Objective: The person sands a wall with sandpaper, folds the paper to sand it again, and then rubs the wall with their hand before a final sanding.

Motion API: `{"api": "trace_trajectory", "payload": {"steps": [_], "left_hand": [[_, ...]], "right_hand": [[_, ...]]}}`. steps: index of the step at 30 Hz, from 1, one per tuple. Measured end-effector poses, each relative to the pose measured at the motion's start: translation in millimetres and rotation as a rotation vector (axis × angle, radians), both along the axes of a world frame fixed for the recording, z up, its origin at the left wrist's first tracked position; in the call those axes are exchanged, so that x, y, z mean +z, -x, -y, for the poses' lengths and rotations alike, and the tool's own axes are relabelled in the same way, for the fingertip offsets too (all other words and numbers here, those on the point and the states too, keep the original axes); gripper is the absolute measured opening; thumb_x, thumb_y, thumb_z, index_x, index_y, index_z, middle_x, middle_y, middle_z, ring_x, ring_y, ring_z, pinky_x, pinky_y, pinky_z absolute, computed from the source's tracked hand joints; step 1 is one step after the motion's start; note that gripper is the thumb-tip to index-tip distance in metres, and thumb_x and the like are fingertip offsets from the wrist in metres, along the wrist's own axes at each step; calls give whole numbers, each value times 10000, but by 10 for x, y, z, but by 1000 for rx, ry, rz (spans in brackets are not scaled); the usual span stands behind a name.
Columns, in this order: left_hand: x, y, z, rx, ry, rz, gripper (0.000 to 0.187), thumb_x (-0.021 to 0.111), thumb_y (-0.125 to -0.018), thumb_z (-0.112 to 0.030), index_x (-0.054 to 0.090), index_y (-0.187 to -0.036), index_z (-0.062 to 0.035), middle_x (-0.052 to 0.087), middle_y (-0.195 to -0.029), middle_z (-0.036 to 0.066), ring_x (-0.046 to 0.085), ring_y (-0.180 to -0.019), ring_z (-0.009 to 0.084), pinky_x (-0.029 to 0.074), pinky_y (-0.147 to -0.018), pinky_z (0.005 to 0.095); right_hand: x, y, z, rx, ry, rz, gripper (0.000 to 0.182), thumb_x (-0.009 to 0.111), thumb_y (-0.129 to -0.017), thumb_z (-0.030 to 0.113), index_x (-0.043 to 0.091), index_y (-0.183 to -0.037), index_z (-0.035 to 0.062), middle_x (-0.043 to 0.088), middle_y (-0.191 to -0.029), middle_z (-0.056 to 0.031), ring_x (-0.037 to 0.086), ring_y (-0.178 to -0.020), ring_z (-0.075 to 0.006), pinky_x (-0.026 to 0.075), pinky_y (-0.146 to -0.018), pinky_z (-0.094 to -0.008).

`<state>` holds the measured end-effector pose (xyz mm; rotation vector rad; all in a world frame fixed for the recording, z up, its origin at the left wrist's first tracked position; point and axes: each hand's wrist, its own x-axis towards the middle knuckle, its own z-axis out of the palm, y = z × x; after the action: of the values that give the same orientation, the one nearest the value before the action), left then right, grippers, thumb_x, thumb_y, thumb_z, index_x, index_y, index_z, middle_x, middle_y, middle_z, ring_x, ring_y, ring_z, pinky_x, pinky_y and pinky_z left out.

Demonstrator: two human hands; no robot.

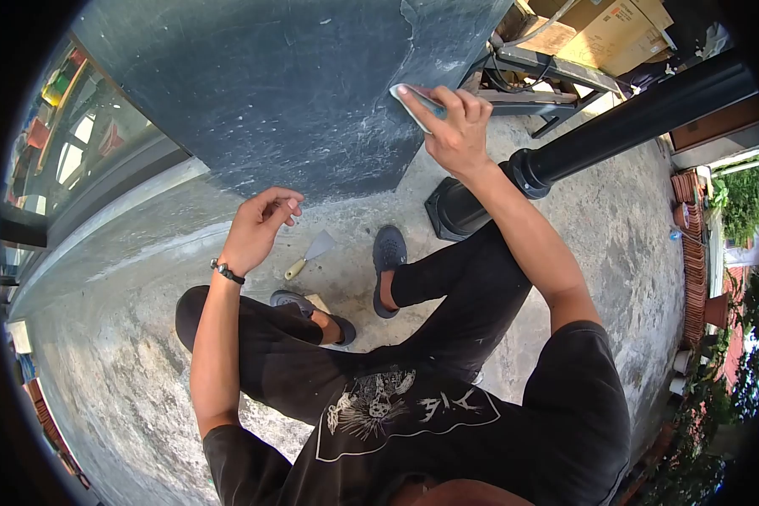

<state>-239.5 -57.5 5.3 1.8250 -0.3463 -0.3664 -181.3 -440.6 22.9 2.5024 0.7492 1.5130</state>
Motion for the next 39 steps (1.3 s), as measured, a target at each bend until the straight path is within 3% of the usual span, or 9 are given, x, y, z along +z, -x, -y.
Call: {"api": "trace_trajectory", "payload": {"steps": [4, 7, 20, 23, 31, 32, 35, 36, 39], "left_hand": [[6, -32, 29, -1, -30, -11, 246, 638, -1102, -216, 741, -1211, -21, 737, -954, 32, 654, -858, 115, 529, -805, 290], [-10, -14, 22, -26, -28, -12, 249, 638, -1103, -221, 740, -1215, -23, 738, -955, 31, 656, -859, 117, 528, -805, 291], [-27, -55, 29, -32, -41, -12, 254, 635, -1103, -225, 741, -1214, -23, 740, -959, 33, 658, -861, 119, 530, -807, 294], [-44, 0, -11, -6, -40, -16, 253, 635, -1103, -222, 742, -1213, -21, 742, -962, 35, 658, -861, 119, 530, -807, 294], [-40, -14, -33, -15, -33, -4, 245, 633, -1100, -207, 741, -1220, -23, 743, -957, 37, 659, -866, 120, 531, -814, 296], [-33, -41, -16, -23, -33, -1, 244, 633, -1101, -206, 741, -1221, -23, 744, -959, 37, 659, -868, 121, 532, -815, 297], [-49, -7, -70, 1, -25, -5, 243, 631, -1101, -203, 740, -1221, -22, 744, -963, 36, 660, -872, 123, 534, -820, 299], [-32, -2, -62, 8, -22, -7, 243, 631, -1101, -202, 740, -1221, -21, 744, -963, 37, 661, -874, 125, 535, -822, 300], [-32, -20, -36, -10, -45, -4, 242, 628, -1101, -195, 738, -1222, -18, 745, -970, 40, 663, -876, 126, 538, -825, 302]], "right_hand": [[115, -49, 23, -22, -68, 88, 789, 706, -723, 10, 727, -1433, 354, 548, -1212, 50, 471, -1112, -191, 314, -937, -386], [1, 9, -30, -2, 70, 2, 794, 704, -733, 4, 715, -1446, 354, 549, -1229, 58, 470, -1107, -186, 312, -949, -385], [118, -19, -20, 8, 33, 36, 850, 710, -685, 0, 709, -1452, 365, 545, -1218, 45, 461, -1114, -188, 307, -941, -381], [140, -41, -45, -59, -56, 85, 782, 690, -771, 38, 683, -1480, 368, 550, -1196, 55, 474, -1075, -191, 302, -924, -397], [102, 49, -78, -9, 26, -19, 751, 683, -780, 31, 704, -1459, 352, 549, -1181, 40, 473, -1068, -202, 315, -911, -409], [85, 40, -97, -3, 71, 2, 831, 698, -698, 5, 711, -1455, 348, 535, -1181, 21, 466, -1099, -218, 318, -932, -405], [201, -18, -26, -33, -93, 79, 849, 692, -710, -4, 687, -1483, 346, 536, -1182, 22, 471, -1112, -202, 323, -951, -407], [129, -11, -42, -37, -66, 55, 776, 687, -787, 30, 663, -1502, 329, 557, -1212, 39, 494, -1104, -185, 325, -953, -401], [-77, 77, -90, 4, 189, -95, 766, 690, -791, 32, 667, -1499, 324, 562, -1228, 40, 501, -1089, -186, 327, -948, -398]]}}
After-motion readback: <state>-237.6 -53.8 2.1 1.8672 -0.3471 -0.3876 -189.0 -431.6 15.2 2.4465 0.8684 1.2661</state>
